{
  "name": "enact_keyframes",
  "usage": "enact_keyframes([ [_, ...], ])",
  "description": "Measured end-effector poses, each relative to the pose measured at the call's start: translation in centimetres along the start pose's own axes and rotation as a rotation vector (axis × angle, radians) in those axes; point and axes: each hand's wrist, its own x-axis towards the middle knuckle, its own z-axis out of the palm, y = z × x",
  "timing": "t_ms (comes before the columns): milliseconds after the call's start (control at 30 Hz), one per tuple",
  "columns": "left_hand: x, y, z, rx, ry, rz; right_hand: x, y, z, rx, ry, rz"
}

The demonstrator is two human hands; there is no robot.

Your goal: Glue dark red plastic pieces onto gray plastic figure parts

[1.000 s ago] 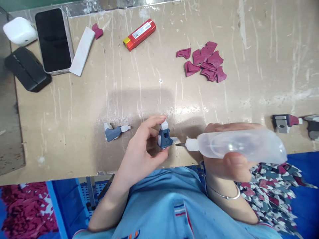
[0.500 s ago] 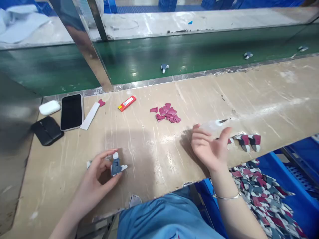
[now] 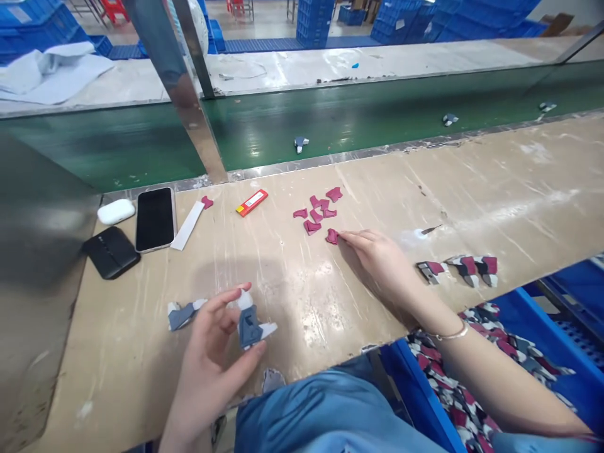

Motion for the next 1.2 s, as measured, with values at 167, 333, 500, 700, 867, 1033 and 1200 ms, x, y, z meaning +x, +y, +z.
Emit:
enact_keyframes([
  [167,-0.2,-1.5,3.3,-0.001,-0.155,-0.059,-3.8,-5.5,-2.1,0.198,0.089,-0.123],
  [333,0.0,-1.9,5.2,0.065,-0.162,-0.040,-4.9,-10.5,-1.7,0.491,0.118,-0.505],
  [500,-0.3,-1.7,5.5,0.039,-0.147,-0.046,-5.1,-11.3,-1.7,0.398,0.180,-0.579],
  [700,-0.3,-1.7,5.4,0.077,-0.122,-0.035,-5.0,-11.4,-1.8,0.343,0.192,-0.626],
  [867,-0.2,-2.1,5.4,0.118,-0.083,0.000,-4.6,-11.4,-0.1,0.456,0.192,-0.614],
  [1033,-0.6,-2.2,5.7,-0.005,-0.104,-0.016,-4.6,-11.3,0.7,0.607,0.137,-0.530],
  [1200,-0.7,-2.1,5.2,-0.211,-0.161,-0.047,-4.3,-11.5,0.6,0.651,0.101,-0.527],
])
